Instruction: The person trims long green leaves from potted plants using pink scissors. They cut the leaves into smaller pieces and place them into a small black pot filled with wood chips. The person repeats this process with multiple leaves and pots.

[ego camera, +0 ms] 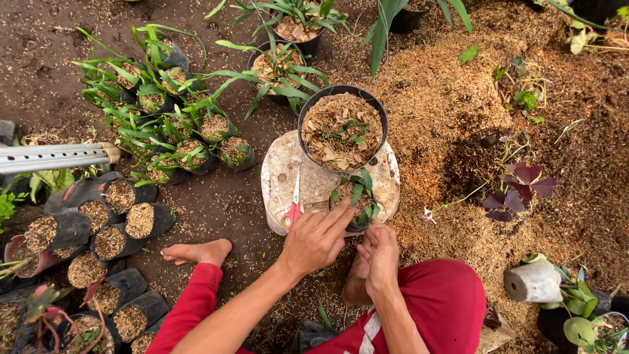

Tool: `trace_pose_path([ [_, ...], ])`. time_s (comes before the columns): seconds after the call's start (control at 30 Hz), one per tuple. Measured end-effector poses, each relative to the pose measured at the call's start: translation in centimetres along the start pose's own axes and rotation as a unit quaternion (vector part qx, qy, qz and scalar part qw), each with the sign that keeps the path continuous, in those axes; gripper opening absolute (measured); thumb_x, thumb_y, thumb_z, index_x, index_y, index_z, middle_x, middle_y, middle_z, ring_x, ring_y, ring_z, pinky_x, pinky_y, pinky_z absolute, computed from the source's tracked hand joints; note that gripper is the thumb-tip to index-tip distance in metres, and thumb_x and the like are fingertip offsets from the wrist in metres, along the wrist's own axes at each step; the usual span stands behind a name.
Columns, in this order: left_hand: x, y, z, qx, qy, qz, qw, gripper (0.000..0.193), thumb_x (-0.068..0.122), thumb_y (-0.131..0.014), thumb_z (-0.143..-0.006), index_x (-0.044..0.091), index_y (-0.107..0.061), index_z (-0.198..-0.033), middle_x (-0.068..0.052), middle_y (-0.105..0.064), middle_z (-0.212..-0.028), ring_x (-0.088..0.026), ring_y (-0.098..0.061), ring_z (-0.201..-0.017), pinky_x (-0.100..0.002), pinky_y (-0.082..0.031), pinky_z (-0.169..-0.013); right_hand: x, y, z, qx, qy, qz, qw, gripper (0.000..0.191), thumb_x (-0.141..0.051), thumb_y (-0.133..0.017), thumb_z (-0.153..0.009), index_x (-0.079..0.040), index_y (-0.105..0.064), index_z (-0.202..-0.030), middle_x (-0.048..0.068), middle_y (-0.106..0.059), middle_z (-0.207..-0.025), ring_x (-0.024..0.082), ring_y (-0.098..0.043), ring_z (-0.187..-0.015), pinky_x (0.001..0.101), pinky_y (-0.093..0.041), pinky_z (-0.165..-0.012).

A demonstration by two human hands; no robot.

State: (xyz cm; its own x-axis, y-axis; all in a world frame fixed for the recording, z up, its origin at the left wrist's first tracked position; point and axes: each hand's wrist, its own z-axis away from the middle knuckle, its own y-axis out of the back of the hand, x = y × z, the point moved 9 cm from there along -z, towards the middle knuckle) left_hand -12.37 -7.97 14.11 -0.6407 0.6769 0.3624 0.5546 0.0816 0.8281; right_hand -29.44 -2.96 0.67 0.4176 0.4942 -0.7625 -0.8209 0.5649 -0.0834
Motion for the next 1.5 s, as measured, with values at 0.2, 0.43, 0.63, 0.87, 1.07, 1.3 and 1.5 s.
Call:
trace_pose_path([
  [0.2,-2.4,1.8,1.7,0.143,0.197,0.106,0.964,0.039,0.027,-0.062,-0.105,0.013,-0.061,-0.142,-0.005,-0.064,-0.146,-0.022,-0.071,-0.126,-0.043,-0.056,-0.115,-2.0,-0.8,0.8,0.003,-0.008,0.030,0.999,0.051,-0.029,-0.054,-0.092,-0.012,-0.044,-0.139,0.016,-0.057,-0.134,0.026,-0.057,-0.122,0.0397,-0.050,-0.092],
  [0.43,-3.7,-1.8,1.4,-0.025,0.455,0.397,0.797,0.062,0.042,-0.053,-0.098,0.008,-0.049,-0.150,-0.017,-0.057,-0.146,-0.028,-0.069,-0.115,-0.042,-0.054,-0.098,-2.5,-2.0,2.4,-0.013,-0.018,0.022,0.999,0.054,-0.024,-0.055,-0.093,-0.010,-0.038,-0.142,0.017,-0.054,-0.134,0.025,-0.057,-0.125,0.0413,-0.051,-0.097],
  [0.63,-2.9,0.2,0.7,0.000,0.444,0.463,0.767,0.066,0.045,-0.054,-0.097,0.009,-0.046,-0.153,-0.017,-0.056,-0.150,-0.028,-0.069,-0.115,-0.039,-0.057,-0.094,-3.9,-1.6,4.2,-0.020,-0.017,0.037,0.999,0.056,-0.016,-0.062,-0.091,-0.010,-0.036,-0.141,0.015,-0.054,-0.134,0.027,-0.057,-0.123,0.0404,-0.050,-0.096],
  [0.87,0.8,0.9,0.2,0.000,0.429,0.447,0.785,0.065,0.047,-0.050,-0.102,0.010,-0.043,-0.155,-0.017,-0.047,-0.156,-0.029,-0.055,-0.134,-0.040,-0.049,-0.104,-5.8,1.1,6.3,-0.003,-0.006,0.029,1.000,0.053,-0.019,-0.060,-0.092,-0.012,-0.039,-0.140,0.010,-0.058,-0.129,0.022,-0.061,-0.114,0.0374,-0.052,-0.088],
  [1.07,1.7,-1.0,2.1,-0.016,0.498,0.376,0.781,0.060,0.044,-0.048,-0.100,0.015,-0.048,-0.152,-0.013,-0.069,-0.125,-0.025,-0.072,-0.109,-0.039,-0.056,-0.094,-7.2,3.1,6.4,0.035,0.040,0.008,0.999,0.041,-0.015,-0.060,-0.094,-0.006,-0.049,-0.132,0.008,-0.060,-0.123,0.018,-0.059,-0.101,0.0336,-0.050,-0.079],
  [1.3,0.1,2.7,0.8,0.055,0.526,0.320,0.786,0.037,0.026,-0.065,-0.094,0.007,-0.074,-0.124,-0.009,-0.076,-0.091,-0.018,-0.071,-0.079,-0.036,-0.060,-0.073,-21.5,3.9,7.7,0.085,0.212,-0.016,0.973,0.015,-0.023,-0.051,-0.102,-0.009,-0.056,-0.103,0.005,-0.059,-0.101,0.017,-0.057,-0.094,0.0348,-0.049,-0.083],
  [1.5,-4.3,7.2,-6.1,0.120,0.462,0.237,0.846,0.047,0.037,-0.058,-0.099,0.004,-0.065,-0.132,-0.012,-0.076,-0.101,-0.021,-0.071,-0.091,-0.037,-0.057,-0.082,-33.7,1.7,1.1,0.037,0.294,-0.006,0.955,0.021,-0.029,-0.046,-0.104,-0.012,-0.057,-0.105,0.003,-0.062,-0.101,0.014,-0.058,-0.094,0.0353,-0.048,-0.084],
])
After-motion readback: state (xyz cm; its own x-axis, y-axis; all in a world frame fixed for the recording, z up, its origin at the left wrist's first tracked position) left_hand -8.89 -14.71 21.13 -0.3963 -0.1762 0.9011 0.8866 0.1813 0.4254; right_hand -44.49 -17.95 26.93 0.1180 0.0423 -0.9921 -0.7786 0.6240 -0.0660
